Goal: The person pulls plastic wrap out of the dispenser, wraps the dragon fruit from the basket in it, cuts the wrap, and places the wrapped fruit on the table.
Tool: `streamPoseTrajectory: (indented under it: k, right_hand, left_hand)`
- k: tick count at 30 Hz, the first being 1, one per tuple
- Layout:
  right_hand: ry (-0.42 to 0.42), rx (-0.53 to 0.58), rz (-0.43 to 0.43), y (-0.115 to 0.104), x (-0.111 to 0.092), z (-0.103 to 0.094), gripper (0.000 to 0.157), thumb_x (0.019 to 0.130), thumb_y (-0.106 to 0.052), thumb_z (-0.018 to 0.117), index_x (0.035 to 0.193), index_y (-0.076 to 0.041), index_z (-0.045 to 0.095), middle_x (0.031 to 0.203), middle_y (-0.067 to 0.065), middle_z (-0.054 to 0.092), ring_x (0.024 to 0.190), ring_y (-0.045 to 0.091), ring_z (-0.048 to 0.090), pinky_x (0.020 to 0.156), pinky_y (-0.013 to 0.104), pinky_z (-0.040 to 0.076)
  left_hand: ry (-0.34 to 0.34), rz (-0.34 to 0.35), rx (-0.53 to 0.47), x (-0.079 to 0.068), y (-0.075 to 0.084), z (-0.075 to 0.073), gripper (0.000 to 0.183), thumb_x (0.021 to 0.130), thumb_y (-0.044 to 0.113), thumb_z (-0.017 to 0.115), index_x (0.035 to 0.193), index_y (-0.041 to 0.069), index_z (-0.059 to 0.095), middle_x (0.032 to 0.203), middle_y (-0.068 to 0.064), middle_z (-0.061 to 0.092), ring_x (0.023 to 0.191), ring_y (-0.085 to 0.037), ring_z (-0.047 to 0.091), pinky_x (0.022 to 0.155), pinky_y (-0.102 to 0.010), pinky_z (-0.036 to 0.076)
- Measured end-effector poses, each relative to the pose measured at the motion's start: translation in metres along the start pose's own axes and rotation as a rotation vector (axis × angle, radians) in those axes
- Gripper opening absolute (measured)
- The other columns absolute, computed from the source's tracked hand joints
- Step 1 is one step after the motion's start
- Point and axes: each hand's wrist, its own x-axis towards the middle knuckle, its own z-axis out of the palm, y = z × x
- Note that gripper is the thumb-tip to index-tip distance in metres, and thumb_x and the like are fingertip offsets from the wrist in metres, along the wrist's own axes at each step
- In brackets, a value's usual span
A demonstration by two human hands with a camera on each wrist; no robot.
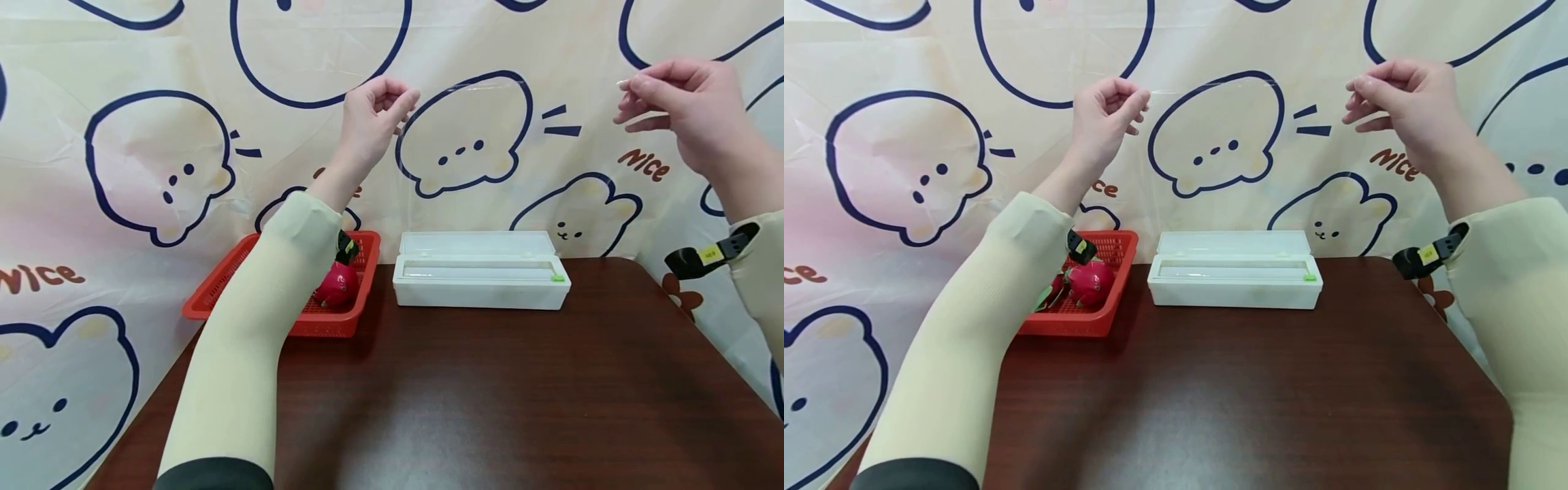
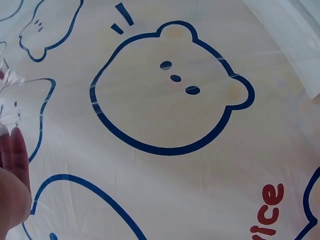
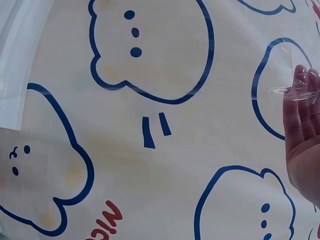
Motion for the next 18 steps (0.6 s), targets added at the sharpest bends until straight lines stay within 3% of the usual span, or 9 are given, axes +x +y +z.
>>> streamPoseTrajectory:
  k: [9,18]
  right_hand:
    - [-0.048,0.001,-0.039,0.004,-0.018,0.002,0.016,0.092,-0.003,0.063,0.101,0.009,0.069,0.082,0.011,0.067,0.068,0.017,0.066,0.055,0.023,0.053]
    - [-0.058,0.022,0.005,0.013,-0.043,-0.002,0.014,0.094,-0.002,0.061,0.101,0.008,0.068,0.079,0.011,0.067,0.065,0.017,0.064,0.046,0.02,0.05]
  left_hand:
    - [-0.076,0.023,-0.147,-0.021,0.001,-0.005,0.005,0.092,0.009,0.067,0.09,0.004,0.067,0.073,-0.013,0.057,0.06,-0.023,0.05,0.06,-0.027,0.05]
    - [-0.14,-0.027,-0.193,-0.056,0.004,-0.01,0.008,0.091,0.005,0.068,0.094,-0.002,0.069,0.071,-0.01,0.059,0.053,-0.019,0.047,0.051,-0.023,0.043]
